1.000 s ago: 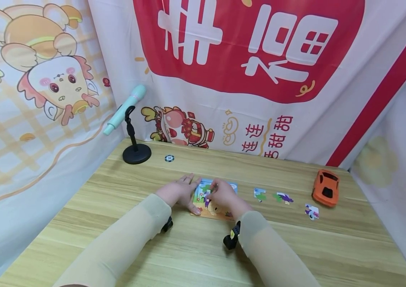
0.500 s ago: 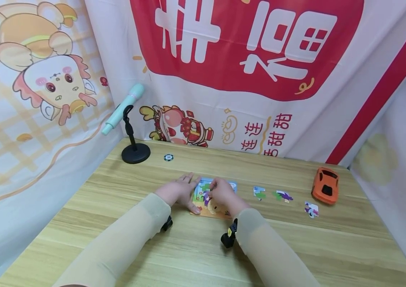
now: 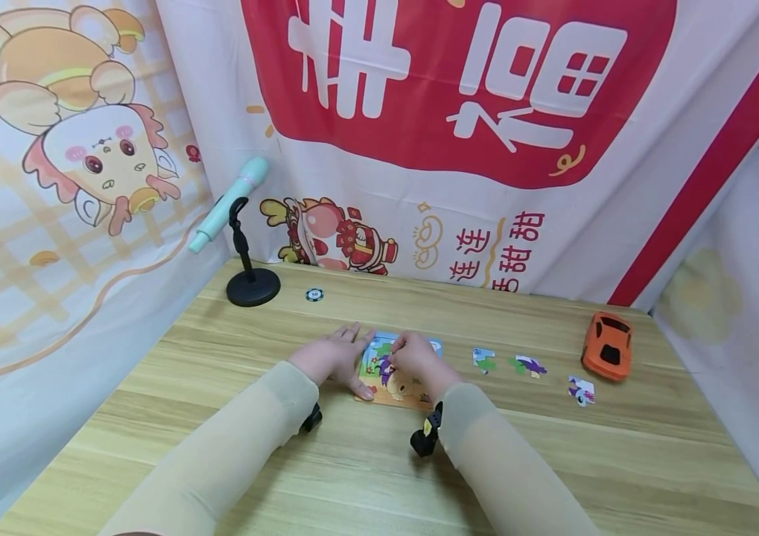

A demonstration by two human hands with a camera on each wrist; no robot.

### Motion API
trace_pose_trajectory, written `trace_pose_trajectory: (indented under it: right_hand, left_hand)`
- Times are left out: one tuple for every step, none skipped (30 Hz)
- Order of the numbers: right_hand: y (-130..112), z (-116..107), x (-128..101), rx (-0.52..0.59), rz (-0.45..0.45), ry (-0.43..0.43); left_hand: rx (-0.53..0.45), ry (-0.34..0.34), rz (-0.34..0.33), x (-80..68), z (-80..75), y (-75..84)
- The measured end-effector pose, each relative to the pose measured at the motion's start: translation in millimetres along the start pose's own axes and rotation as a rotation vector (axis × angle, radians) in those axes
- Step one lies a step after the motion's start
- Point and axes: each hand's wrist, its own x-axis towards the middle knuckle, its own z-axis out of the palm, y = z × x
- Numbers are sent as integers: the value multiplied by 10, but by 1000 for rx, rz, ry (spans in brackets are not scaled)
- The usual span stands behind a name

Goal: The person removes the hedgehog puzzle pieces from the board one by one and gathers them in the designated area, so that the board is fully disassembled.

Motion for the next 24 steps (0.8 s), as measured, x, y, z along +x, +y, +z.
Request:
trace_pose_trajectory:
  right_hand:
    - [2,-2,-2,9,2,0]
    - [3,-5,-3,20,4,3]
    - [4,-7,-5,28,5,6]
    - [5,-11,-10,37,4,11]
    - [7,-15,-12,47,4,14]
    - [9,-21,-15,61,4,16]
    - [11,-30,-16,75,6,17]
    - [17,-42,-19,92,9,15]
    - [24,-57,-25,111,13,11]
    - [38,-75,-29,135,14,6]
    - [53,-96,-37,168,15,-3]
    - [74,-124,-49,202,18,-13]
    - [98,-154,-65,237,15,-27]
    - [123,-188,-83,269,8,-35]
    - [150,-227,-104,294,-6,-41]
    - [178,-272,-129,311,-23,-48]
    - [204,-325,-161,327,-39,-52]
    - [235,-383,-193,331,-60,-54]
    - [265,-446,-227,340,-86,-57]
    - [297,-515,-264,339,-107,-54]
    - [329,-593,-305,338,-123,-52]
    - [364,-668,-346,336,-135,-47]
    - [402,-745,-386,327,-141,-42]
    - [448,-819,-423,318,-146,-41]
  left_hand:
    - [1,0,0,-6,-5,2]
    - [-4,4,0,-15,-10,5]
    - [-3,4,-1,-24,-14,7]
    - [-2,7,1,-25,-13,7]
    - [-6,12,1,-29,-15,9]
    - [-6,18,5,-26,-11,5]
    - [-12,25,5,-21,-8,2]
    - [-14,30,7,-15,-1,-3]
    - [-15,33,9,-3,4,-8]
    - [-16,37,10,4,11,-12]
    - [-19,40,10,3,12,-13]
    - [-18,38,13,1,14,-14]
    - [-21,38,14,2,19,-14]
    - [-24,38,17,-22,11,-4]
    - [-31,37,17,-57,-7,11]
    - [-34,36,19,-98,-22,25]
    - [-36,35,23,-132,-37,38]
    - [-38,37,26,-170,-54,53]
    - [-40,42,27,-205,-70,65]
    - [-41,46,27,-244,-87,78]
    - [-37,51,31,-268,-93,82]
    - [-33,58,35,-279,-95,83]
    - [-28,63,39,-289,-95,81]
    - [-29,69,42,-304,-100,82]
